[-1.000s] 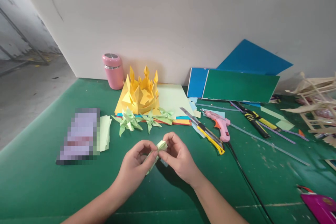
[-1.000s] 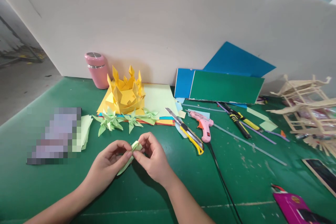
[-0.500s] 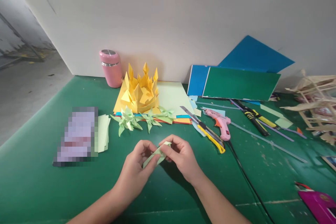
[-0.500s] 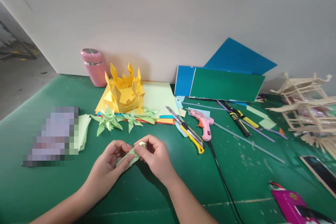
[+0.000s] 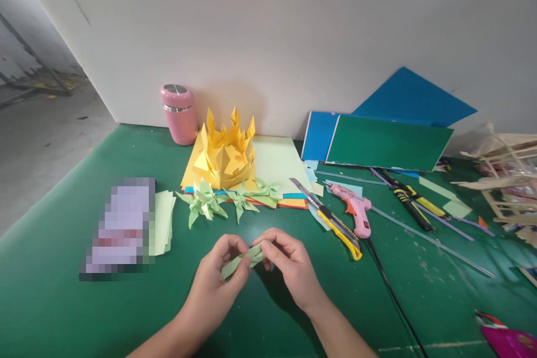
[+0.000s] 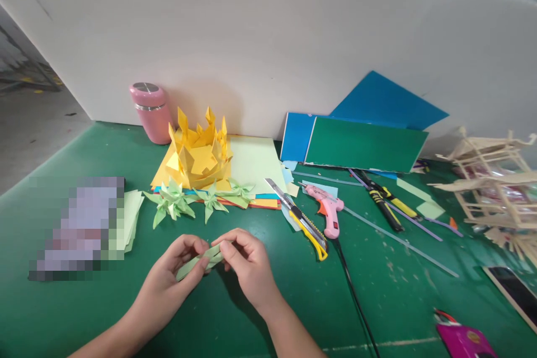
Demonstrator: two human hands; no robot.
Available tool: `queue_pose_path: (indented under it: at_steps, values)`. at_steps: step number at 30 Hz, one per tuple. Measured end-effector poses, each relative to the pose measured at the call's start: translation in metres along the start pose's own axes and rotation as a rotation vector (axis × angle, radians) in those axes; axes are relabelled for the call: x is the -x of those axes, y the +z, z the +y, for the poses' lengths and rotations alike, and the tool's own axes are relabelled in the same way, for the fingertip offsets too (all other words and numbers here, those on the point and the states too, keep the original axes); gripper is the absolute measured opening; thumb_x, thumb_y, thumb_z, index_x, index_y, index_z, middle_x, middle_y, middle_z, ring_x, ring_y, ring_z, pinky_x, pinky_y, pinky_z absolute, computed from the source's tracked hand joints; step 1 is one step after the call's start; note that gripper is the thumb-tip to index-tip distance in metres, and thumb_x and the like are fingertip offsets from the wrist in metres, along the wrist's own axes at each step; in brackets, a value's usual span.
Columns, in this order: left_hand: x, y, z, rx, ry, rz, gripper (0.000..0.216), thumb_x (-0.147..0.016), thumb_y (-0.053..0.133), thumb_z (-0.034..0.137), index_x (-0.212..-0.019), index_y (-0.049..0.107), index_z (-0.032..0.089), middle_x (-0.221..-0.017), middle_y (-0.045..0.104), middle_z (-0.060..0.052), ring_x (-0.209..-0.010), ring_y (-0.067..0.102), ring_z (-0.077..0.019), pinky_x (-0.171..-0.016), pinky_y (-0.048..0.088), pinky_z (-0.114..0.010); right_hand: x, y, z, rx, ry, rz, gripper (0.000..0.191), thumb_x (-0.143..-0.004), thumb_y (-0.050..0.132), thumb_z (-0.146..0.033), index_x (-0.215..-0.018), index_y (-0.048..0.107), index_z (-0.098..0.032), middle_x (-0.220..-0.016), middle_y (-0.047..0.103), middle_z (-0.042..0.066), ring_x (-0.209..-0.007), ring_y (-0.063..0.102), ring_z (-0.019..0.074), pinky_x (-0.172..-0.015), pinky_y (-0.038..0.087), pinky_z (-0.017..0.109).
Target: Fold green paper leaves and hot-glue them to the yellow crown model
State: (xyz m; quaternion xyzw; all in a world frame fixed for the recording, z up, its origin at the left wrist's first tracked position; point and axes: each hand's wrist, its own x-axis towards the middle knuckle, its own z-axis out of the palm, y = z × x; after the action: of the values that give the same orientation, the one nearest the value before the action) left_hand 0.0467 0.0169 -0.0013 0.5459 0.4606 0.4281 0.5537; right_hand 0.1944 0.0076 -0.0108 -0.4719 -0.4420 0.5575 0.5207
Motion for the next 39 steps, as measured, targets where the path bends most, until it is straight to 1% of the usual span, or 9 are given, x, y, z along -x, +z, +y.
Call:
queue_pose_path:
  at_steps: [5, 8, 13, 17, 24, 28, 32, 36, 39]
  values:
    - [-0.001, 0.0, 0.008, 0.144, -0.12, -0.033, 0.018, -0.073, 0.066, 0.03, -0.065, 0.052, 0.02, -0.07, 0.055, 0.002, -0.063, 0.058, -0.0136, -0.052, 0.053, -0.022, -0.002, 0.001, -0.003, -0.024, 0.061, -0.003, 0.027, -0.073, 0.068, -0.046, -0.07, 0.07, -0.019, -0.064, 0.056, -0.001, -0.05, 0.046, 0.0098, -0.05, 0.041, 0.024]
    - [0.001, -0.001, 0.008, 0.09, -0.054, -0.04, 0.013, -0.074, 0.064, 0.029, -0.067, 0.059, 0.02, -0.073, 0.057, 0.001, -0.059, 0.058, -0.0122, -0.053, 0.053, -0.023, -0.002, -0.001, -0.004, -0.022, 0.053, -0.01, 0.029, -0.073, 0.069, -0.047, -0.071, 0.069, -0.018, -0.064, 0.059, 0.0, -0.05, 0.048, 0.0095, -0.051, 0.042, 0.024]
    - [0.003, -0.001, 0.004, -0.062, 0.082, -0.039, 0.012, -0.078, 0.058, 0.029, -0.077, 0.067, 0.02, -0.08, 0.061, -0.001, -0.056, 0.06, -0.0119, -0.056, 0.054, -0.025, 0.0, -0.003, 0.0, -0.105, 0.02, -0.042, 0.036, -0.071, 0.07, -0.049, -0.092, 0.066, -0.02, -0.069, 0.058, -0.002, -0.055, 0.051, 0.0093, -0.055, 0.044, 0.023]
    - [0.003, 0.0, 0.003, -0.09, 0.107, -0.053, 0.013, -0.077, 0.06, 0.029, -0.079, 0.069, 0.021, -0.078, 0.063, -0.001, -0.059, 0.061, -0.0129, -0.06, 0.054, -0.026, 0.001, -0.003, 0.005, -0.063, -0.005, -0.024, 0.03, -0.071, 0.072, -0.039, -0.092, 0.063, -0.02, -0.063, 0.053, -0.006, -0.052, 0.05, 0.0077, -0.053, 0.042, 0.022]
    - [0.005, 0.004, 0.006, 0.044, -0.091, -0.029, 0.019, -0.066, 0.072, 0.034, -0.077, 0.073, 0.019, -0.077, 0.069, -0.003, -0.071, 0.063, -0.0169, -0.065, 0.051, -0.026, 0.003, 0.002, 0.004, -0.071, -0.08, 0.051, 0.028, -0.07, 0.068, -0.033, -0.093, 0.057, -0.022, -0.063, 0.043, -0.009, -0.046, 0.044, 0.006, -0.047, 0.038, 0.02]
    - [0.012, 0.007, 0.015, 0.22, -0.232, -0.003, 0.029, -0.057, 0.079, 0.034, -0.077, 0.067, 0.017, -0.068, 0.067, 0.001, -0.061, 0.059, -0.0123, -0.056, 0.046, -0.022, 0.01, 0.007, 0.004, -0.021, -0.137, 0.058, 0.023, -0.073, 0.063, -0.034, -0.091, 0.055, -0.021, -0.06, 0.041, -0.009, -0.046, 0.041, 0.0068, -0.047, 0.035, 0.021]
    - [0.022, 0.008, 0.021, 0.209, -0.224, -0.02, 0.026, -0.057, 0.078, 0.033, -0.07, 0.062, 0.018, -0.059, 0.056, 0.006, -0.05, 0.047, -0.0072, -0.047, 0.036, -0.018, 0.023, 0.01, 0.003, 0.056, -0.182, 0.083, 0.019, -0.076, 0.059, -0.031, -0.09, 0.055, -0.021, -0.061, 0.038, -0.008, -0.049, 0.039, 0.0077, -0.048, 0.033, 0.021]
    - [0.029, 0.003, 0.02, 0.108, -0.192, -0.095, 0.024, -0.057, 0.078, 0.032, -0.072, 0.066, 0.018, -0.068, 0.06, 0.003, -0.06, 0.052, -0.0104, -0.056, 0.041, -0.021, 0.032, 0.011, 0.005, 0.135, -0.207, 0.098, 0.014, -0.078, 0.056, -0.028, -0.089, 0.055, -0.02, -0.065, 0.04, -0.007, -0.053, 0.039, 0.0086, -0.051, 0.033, 0.022]
    - [0.031, -0.003, 0.016, 0.107, -0.217, -0.079, 0.026, -0.06, 0.077, 0.036, -0.077, 0.067, 0.018, -0.073, 0.062, 0.002, -0.065, 0.054, -0.0122, -0.06, 0.042, -0.022, 0.028, 0.013, 0.009, 0.147, -0.215, 0.088, 0.012, -0.079, 0.056, -0.028, -0.089, 0.055, -0.02, -0.065, 0.041, -0.006, -0.054, 0.04, 0.0087, -0.051, 0.034, 0.021]
